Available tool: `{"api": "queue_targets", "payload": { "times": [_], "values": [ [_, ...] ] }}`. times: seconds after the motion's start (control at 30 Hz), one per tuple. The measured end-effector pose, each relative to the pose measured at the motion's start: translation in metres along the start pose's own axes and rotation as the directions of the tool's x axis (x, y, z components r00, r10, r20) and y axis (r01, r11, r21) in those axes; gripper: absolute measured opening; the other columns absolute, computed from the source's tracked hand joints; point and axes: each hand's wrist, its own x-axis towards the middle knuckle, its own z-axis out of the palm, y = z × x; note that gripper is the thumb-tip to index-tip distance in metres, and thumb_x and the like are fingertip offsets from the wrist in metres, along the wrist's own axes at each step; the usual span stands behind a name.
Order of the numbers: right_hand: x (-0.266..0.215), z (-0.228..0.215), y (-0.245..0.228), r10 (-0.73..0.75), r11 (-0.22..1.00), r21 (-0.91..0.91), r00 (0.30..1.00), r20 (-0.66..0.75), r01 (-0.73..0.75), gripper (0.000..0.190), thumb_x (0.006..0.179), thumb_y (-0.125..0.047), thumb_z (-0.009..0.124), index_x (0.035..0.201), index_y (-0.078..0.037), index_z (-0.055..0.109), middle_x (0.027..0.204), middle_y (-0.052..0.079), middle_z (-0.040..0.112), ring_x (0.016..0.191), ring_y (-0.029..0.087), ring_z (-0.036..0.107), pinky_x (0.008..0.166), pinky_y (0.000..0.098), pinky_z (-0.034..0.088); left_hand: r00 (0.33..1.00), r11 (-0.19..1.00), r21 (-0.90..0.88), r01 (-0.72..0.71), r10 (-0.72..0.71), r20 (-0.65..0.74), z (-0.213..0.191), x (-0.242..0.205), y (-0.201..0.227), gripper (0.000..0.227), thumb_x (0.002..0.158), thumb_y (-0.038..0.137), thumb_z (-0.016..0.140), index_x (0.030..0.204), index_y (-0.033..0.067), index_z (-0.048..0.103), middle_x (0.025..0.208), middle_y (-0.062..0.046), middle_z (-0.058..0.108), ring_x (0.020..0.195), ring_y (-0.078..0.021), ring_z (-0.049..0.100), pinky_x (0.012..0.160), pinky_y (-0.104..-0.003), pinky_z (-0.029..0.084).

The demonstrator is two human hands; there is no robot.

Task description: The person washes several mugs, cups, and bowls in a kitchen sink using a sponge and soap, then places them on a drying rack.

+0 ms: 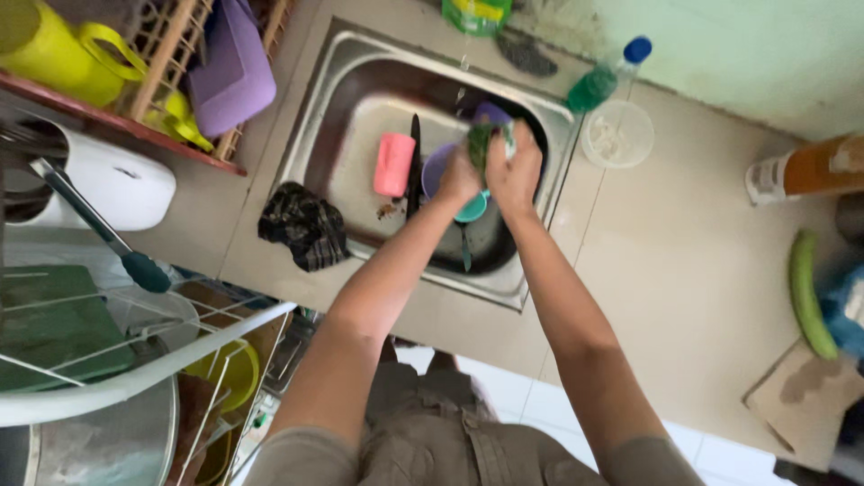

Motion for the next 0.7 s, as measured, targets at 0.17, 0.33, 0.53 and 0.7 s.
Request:
{"api": "queue_targets", "payload": {
  "times": [0.17, 0.33, 0.53, 0.7],
  "values": [
    [-0.001, 0.035, 0.024, 0.151, 0.984, 0.067, 0.972, 0.181, -0.166, 0.027, 0.115, -0.021, 0.046, 0.136, -0.005, 0.051, 0.128, 0.025, 0.063, 0.124, 0.039, 0.057, 0.111, 0.0511, 0.031, 0.977, 0.885, -0.445, 0.139, -0.197, -0.086, -0.011, -0.005, 0.005, 0.039, 0.100, 0.033, 0.067, 0.130, 0.0080, 0.070, 0.125, -0.016, 0.076, 0.111, -0.0259, 0.072, 0.095, -0.037, 0.055],
    [0.000, 0.020, 0.013, 0.075, 0.934, 0.330, 0.977, 0.200, -0.140, 0.070, 0.099, -0.033, 0.041, 0.163, -0.011, 0.022, 0.151, 0.026, 0.048, 0.139, 0.042, 0.045, 0.121, 0.0506, 0.031, 0.956, 0.997, 0.063, -0.050, 0.066, -0.285, -0.061, -0.005, 0.009, 0.039, 0.110, 0.039, 0.054, 0.138, 0.0148, 0.067, 0.111, -0.009, 0.071, 0.099, -0.0202, 0.070, 0.092, -0.034, 0.054],
    [0.012, 0.012, -0.035, -0.020, 0.984, -0.164, 0.956, 0.292, 0.071, 0.089, 0.095, -0.037, 0.066, 0.165, -0.012, 0.017, 0.161, 0.027, 0.033, 0.144, 0.048, 0.035, 0.117, 0.0616, 0.029, 0.931, 0.924, 0.135, -0.357, 0.363, -0.021, -0.053, -0.026, 0.061, 0.047, 0.098, 0.037, 0.067, 0.129, 0.0015, 0.062, 0.119, -0.018, 0.065, 0.108, -0.0275, 0.065, 0.095, -0.038, 0.052],
    [0.008, 0.029, -0.042, 0.245, 0.895, -0.436, 0.922, 0.298, -0.097, 0.082, 0.099, -0.030, 0.064, 0.169, -0.017, 0.024, 0.174, 0.016, 0.023, 0.150, 0.044, 0.032, 0.115, 0.0648, 0.032, 0.977, 0.867, -0.469, -0.166, 0.210, 0.043, -0.051, -0.051, 0.081, 0.058, 0.092, 0.036, 0.074, 0.125, -0.0086, 0.058, 0.128, -0.024, 0.059, 0.117, -0.0324, 0.060, 0.099, -0.041, 0.049]
  ]
}}
